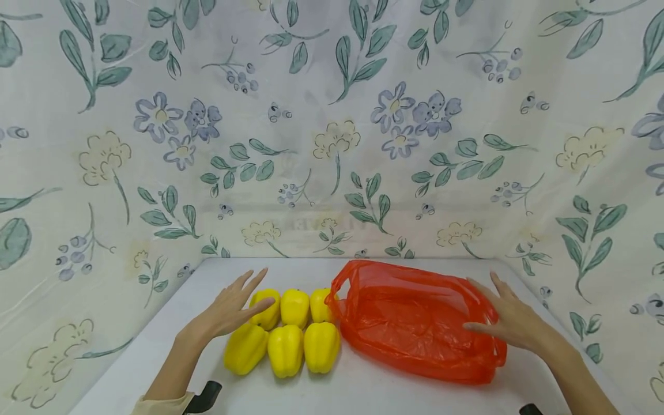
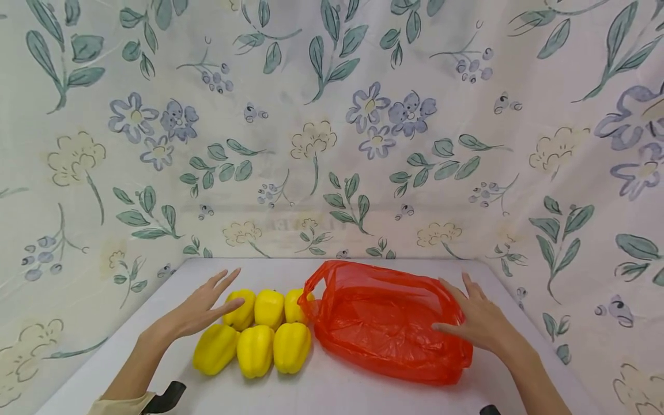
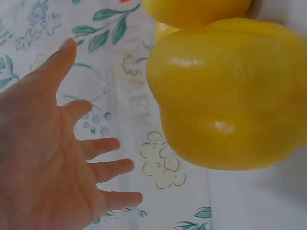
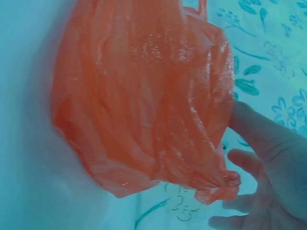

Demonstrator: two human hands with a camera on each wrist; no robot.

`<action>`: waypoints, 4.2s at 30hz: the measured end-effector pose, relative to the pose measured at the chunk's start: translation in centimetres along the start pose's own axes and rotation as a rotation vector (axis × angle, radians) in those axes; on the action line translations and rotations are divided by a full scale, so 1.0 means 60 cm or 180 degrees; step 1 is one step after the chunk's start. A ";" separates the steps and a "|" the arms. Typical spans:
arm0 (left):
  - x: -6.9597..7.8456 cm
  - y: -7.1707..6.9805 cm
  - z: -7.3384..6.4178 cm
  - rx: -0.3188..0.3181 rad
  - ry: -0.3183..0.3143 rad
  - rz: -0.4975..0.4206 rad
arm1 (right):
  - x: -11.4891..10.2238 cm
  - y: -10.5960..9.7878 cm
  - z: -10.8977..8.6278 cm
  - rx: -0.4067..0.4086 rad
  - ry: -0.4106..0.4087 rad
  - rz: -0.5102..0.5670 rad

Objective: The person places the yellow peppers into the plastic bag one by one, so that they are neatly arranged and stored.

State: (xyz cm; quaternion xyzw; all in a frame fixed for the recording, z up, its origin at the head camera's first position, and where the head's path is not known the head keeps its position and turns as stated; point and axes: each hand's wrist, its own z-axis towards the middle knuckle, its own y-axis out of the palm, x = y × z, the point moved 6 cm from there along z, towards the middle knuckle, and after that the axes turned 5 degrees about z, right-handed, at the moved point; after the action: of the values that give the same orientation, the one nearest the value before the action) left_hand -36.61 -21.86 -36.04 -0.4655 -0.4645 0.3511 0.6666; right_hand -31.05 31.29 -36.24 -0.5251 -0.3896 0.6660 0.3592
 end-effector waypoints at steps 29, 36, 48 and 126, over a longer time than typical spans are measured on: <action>-0.034 0.019 -0.054 -0.1009 0.0484 -0.0812 | 0.035 0.021 -0.003 -0.0431 0.0019 0.0606; -0.042 0.019 -0.064 -0.1103 0.0380 -0.0900 | 0.039 0.018 0.002 -0.0580 -0.0121 0.0803; -0.058 0.031 -0.079 -0.1254 0.0547 -0.1064 | 0.052 0.020 0.011 -0.0516 -0.0162 0.0807; 0.086 -0.018 0.009 -0.0511 0.1085 -0.1042 | 0.045 0.032 -0.003 -0.0634 -0.0139 0.0934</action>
State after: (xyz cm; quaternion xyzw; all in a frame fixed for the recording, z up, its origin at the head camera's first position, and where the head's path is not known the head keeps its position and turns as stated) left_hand -35.44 -17.40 -33.41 -0.4879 -0.4410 0.1168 0.7442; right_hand -31.53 32.90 -39.10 -0.5947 -0.3806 0.6806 0.1958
